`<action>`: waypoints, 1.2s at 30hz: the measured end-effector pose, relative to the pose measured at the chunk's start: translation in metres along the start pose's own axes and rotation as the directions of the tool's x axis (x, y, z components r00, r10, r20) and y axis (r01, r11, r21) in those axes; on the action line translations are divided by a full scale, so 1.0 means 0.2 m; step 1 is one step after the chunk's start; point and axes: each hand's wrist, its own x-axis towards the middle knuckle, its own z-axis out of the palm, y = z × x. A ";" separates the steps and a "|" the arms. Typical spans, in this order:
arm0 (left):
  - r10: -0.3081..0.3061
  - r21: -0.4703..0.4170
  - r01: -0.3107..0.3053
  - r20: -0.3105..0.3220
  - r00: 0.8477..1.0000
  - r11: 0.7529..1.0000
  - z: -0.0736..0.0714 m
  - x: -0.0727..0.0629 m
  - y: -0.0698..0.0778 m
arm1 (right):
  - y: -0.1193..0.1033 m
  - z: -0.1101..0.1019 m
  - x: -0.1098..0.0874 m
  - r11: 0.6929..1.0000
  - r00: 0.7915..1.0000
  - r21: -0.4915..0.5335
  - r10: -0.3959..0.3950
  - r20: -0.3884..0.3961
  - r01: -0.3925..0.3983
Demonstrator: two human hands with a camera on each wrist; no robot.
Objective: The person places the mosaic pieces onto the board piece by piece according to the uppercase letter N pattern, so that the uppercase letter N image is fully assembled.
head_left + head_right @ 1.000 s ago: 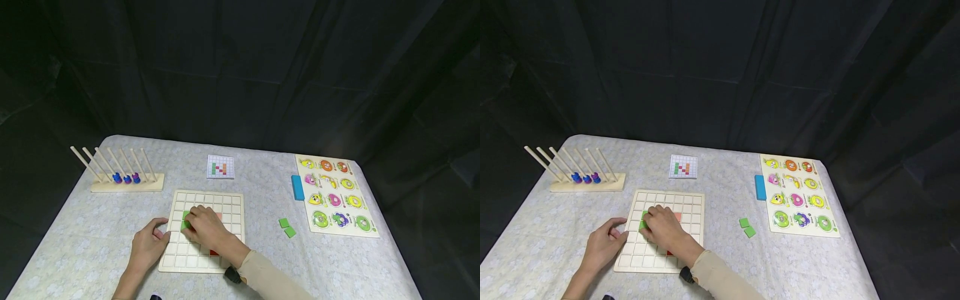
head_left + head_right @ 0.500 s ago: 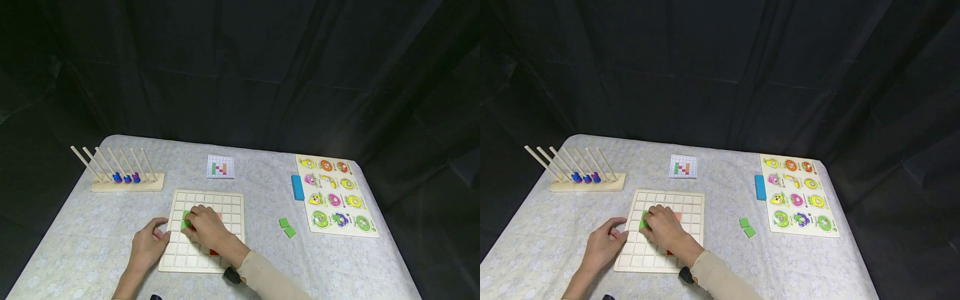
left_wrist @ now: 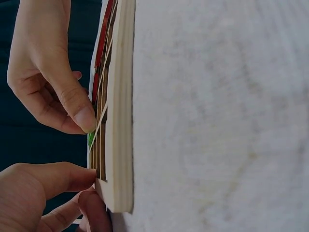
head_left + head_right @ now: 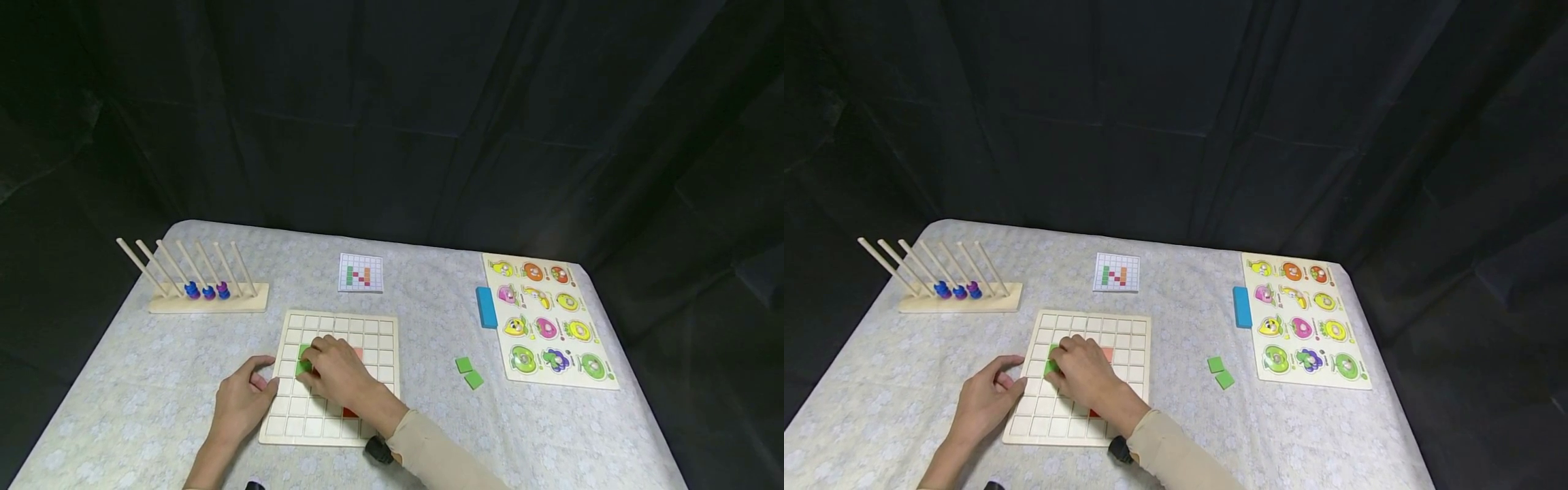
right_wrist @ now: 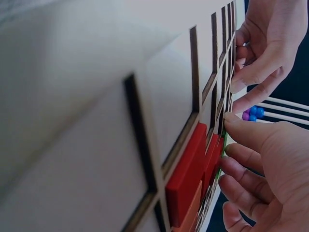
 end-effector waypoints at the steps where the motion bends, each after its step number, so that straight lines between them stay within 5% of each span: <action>1: 0.000 0.001 0.000 0.002 1.000 1.000 0.00 0.00 0.00 | 0.00 0.00 0.00 1.000 1.000 0.001 -0.001 -0.001 0.001; 36: -0.005 0.000 0.005 0.001 1.000 1.000 0.00 0.00 0.01 | -0.01 -0.02 -0.03 0.997 0.998 0.063 0.035 0.047 -0.038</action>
